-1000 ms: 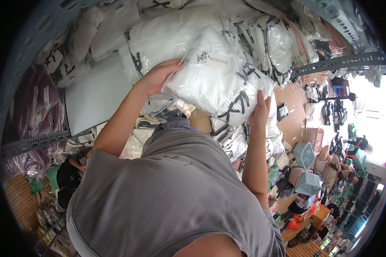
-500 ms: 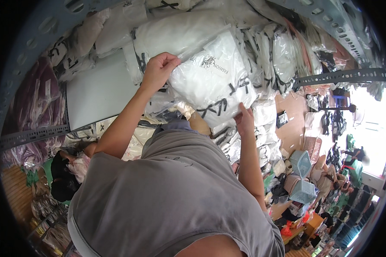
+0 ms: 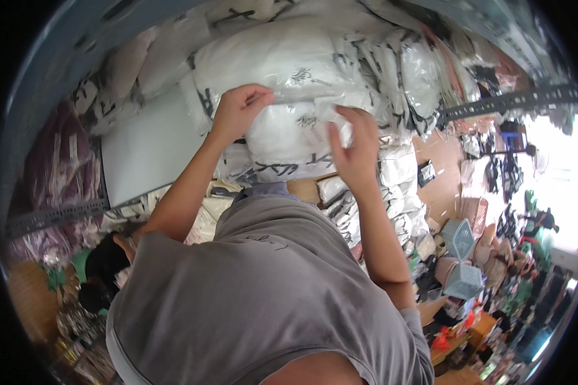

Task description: The person sits on the floor in a cluttered room and repeatedly places folded white garments into clear plastic bags, seals them, and stacks the packages on the floor.

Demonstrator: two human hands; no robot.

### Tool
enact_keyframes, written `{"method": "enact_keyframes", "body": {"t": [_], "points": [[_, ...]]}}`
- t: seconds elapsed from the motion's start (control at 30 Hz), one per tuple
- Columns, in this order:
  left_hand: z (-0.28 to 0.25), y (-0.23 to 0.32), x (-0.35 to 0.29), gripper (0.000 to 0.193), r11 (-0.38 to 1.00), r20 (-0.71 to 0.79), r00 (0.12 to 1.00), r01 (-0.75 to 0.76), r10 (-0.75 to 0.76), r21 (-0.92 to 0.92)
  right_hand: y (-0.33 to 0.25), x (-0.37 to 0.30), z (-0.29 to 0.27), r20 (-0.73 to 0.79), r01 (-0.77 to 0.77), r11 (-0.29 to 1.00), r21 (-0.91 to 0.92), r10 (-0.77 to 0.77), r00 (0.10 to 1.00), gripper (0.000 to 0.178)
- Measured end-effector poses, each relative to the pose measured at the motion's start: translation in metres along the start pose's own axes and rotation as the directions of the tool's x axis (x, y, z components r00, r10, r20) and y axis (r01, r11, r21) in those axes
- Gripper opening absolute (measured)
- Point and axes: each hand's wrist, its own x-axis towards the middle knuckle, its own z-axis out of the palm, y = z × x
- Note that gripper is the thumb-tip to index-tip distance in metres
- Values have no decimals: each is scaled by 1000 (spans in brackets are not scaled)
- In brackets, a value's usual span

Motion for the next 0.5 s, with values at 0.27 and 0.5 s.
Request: {"method": "enact_keyframes", "body": {"t": [0.27, 0.5], "points": [[19, 39, -36, 13, 913, 264, 959, -198, 105, 356, 11, -20, 44, 274, 107, 994, 33, -112, 955, 17], [47, 80, -54, 11, 821, 556, 820, -409, 139, 398, 12, -86, 3, 167, -11, 990, 142, -13, 986, 14]]}}
